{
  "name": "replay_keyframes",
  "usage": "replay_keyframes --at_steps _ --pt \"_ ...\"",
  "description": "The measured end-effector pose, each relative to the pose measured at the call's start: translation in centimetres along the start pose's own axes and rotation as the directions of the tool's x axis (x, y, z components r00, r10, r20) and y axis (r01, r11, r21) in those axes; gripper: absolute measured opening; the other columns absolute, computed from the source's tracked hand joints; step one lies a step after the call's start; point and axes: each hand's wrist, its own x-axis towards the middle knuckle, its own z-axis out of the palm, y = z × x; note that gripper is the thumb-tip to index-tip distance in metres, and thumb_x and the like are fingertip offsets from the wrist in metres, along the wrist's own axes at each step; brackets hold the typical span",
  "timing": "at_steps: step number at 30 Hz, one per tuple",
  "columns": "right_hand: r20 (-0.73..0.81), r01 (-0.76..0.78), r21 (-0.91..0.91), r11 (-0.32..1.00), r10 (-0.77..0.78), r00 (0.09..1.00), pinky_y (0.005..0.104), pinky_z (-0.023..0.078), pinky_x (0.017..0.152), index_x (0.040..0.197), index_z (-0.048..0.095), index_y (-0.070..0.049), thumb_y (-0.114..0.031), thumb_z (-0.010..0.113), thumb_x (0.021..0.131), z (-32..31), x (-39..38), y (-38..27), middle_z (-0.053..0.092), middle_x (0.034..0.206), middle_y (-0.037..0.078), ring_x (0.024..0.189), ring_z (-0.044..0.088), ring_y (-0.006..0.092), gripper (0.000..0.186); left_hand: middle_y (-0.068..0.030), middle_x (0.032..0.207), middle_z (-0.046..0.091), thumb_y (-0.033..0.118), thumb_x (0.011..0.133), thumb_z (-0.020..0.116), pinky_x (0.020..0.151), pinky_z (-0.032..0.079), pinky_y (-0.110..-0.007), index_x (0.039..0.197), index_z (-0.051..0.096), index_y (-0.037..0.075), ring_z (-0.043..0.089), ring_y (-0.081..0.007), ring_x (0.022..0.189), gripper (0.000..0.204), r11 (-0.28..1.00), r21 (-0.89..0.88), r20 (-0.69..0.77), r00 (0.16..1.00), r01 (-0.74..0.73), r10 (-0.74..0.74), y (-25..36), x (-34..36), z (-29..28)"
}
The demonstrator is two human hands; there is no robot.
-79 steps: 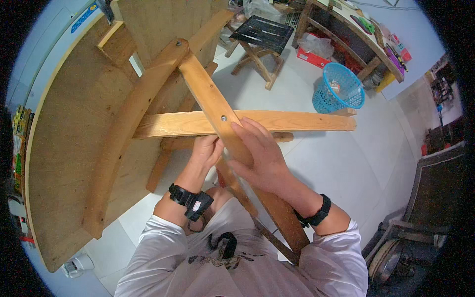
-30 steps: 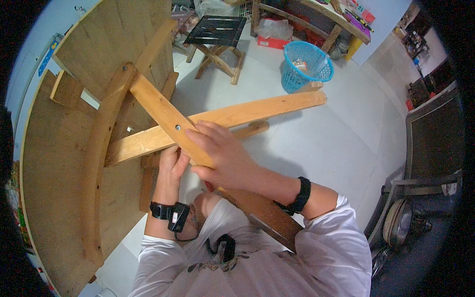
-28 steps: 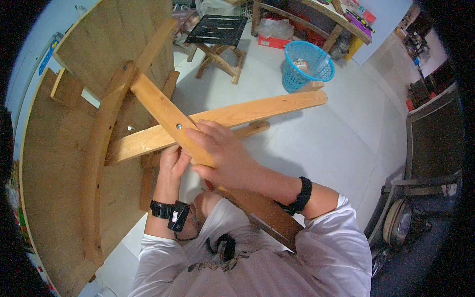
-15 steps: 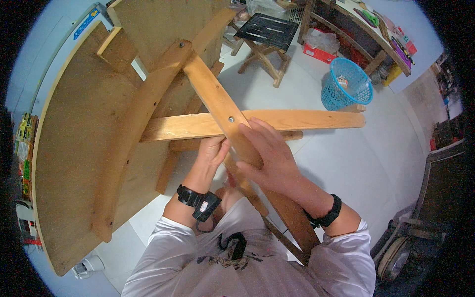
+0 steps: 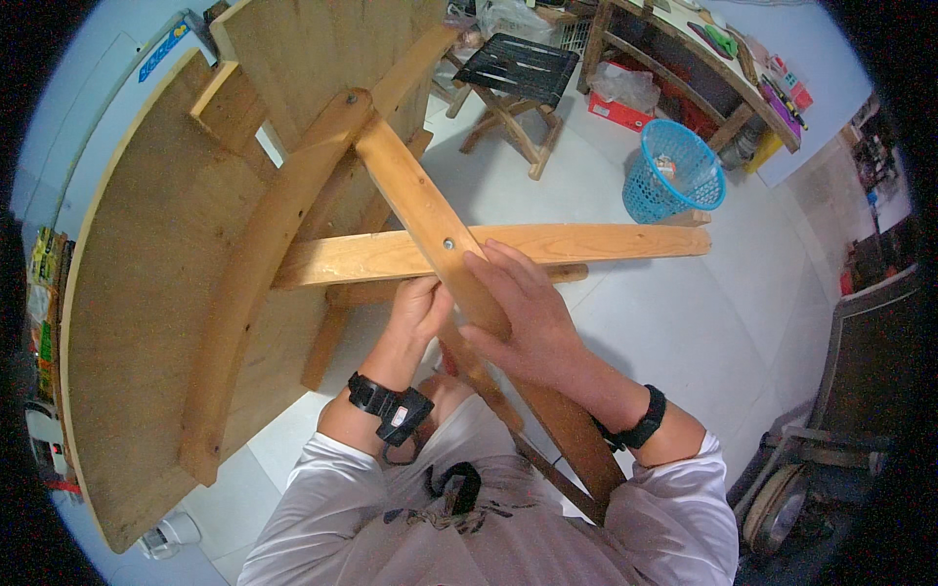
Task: Repairing or assembling a wooden table by screwing in the leg support.
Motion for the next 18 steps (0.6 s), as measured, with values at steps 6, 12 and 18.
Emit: replay_keyframes --at_steps 6,12,18 --pt "-0.012 0.018 0.000 1.000 -0.018 1.000 0.0404 0.032 0.095 0.122 0.039 -0.003 -0.017 0.066 0.063 0.2 0.0 0.0 0.040 0.120 0.021 0.115 0.036 0.0356 0.066 -0.0091 0.112 0.051 -0.001 0.079 0.055 0.093 0.039 -0.033 0.110 0.047 0.000 0.049 -0.0202 0.105 0.032 1.000 -0.010 0.006 1.000 -0.013 0.013 -0.4 0.1 -0.4" --pt "-0.020 0.033 -0.021 0.999 -0.034 0.999 0.0405 0.031 0.095 0.123 0.037 -0.004 -0.016 0.067 0.063 0.2 0.0 -0.1 0.040 0.120 0.022 0.114 0.037 0.0363 0.068 -0.0085 0.112 0.051 0.002 0.081 0.054 0.093 0.038 -0.033 0.111 0.046 0.001 0.048 -0.0190 0.105 0.032 0.999 -0.025 -0.022 0.999 0.031 -0.031 -0.8 0.2 -0.1" --pt "-0.039 0.045 -0.017 0.999 -0.046 0.998 0.0405 0.031 0.095 0.123 0.038 -0.004 -0.015 0.066 0.065 0.2 -0.3 0.0 0.040 0.120 0.021 0.114 0.037 0.0358 0.066 -0.0078 0.113 0.050 0.007 0.083 0.052 0.093 0.038 -0.032 0.113 0.045 0.002 0.047 -0.0191 0.106 0.030 0.988 -0.104 0.021 0.993 0.117 -0.116 -1.5 0.3 -0.4"
